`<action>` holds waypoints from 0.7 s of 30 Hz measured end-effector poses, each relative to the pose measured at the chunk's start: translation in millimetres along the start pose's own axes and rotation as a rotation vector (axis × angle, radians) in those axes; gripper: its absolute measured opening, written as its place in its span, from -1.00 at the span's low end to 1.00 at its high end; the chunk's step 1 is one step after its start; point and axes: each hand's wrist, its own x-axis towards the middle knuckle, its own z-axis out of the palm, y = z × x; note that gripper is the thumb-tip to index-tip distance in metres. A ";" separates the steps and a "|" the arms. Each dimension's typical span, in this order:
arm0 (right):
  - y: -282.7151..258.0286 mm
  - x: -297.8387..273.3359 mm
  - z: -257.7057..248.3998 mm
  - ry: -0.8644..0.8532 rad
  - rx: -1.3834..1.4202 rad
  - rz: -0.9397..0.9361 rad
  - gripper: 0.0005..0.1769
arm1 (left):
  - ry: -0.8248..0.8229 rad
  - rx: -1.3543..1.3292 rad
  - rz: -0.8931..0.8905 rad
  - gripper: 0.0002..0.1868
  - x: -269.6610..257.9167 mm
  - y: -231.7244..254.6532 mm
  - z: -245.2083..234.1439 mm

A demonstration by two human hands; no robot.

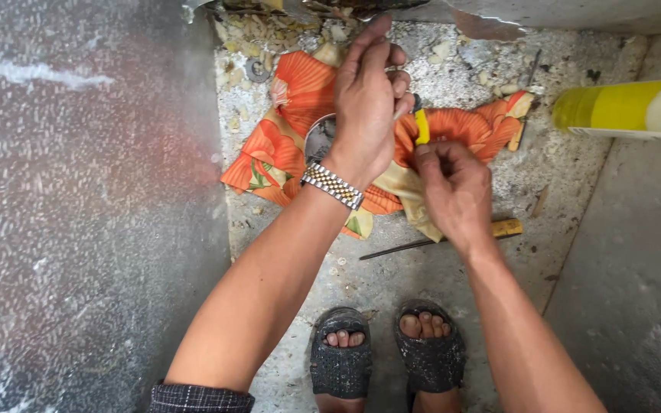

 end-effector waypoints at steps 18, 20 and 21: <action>83.4 13.0 -67.0 0.582 -0.579 -0.381 -0.70 | 0.015 0.196 0.018 -0.70 -23.7 7.7 7.9; 66.0 -10.8 -56.2 0.594 -0.374 -0.291 -0.76 | 0.002 0.355 -0.039 -0.64 -45.2 23.4 18.9; 58.1 -23.6 -52.4 0.609 -0.178 -0.193 -0.76 | -0.023 0.509 -0.108 -0.57 -56.1 29.4 26.3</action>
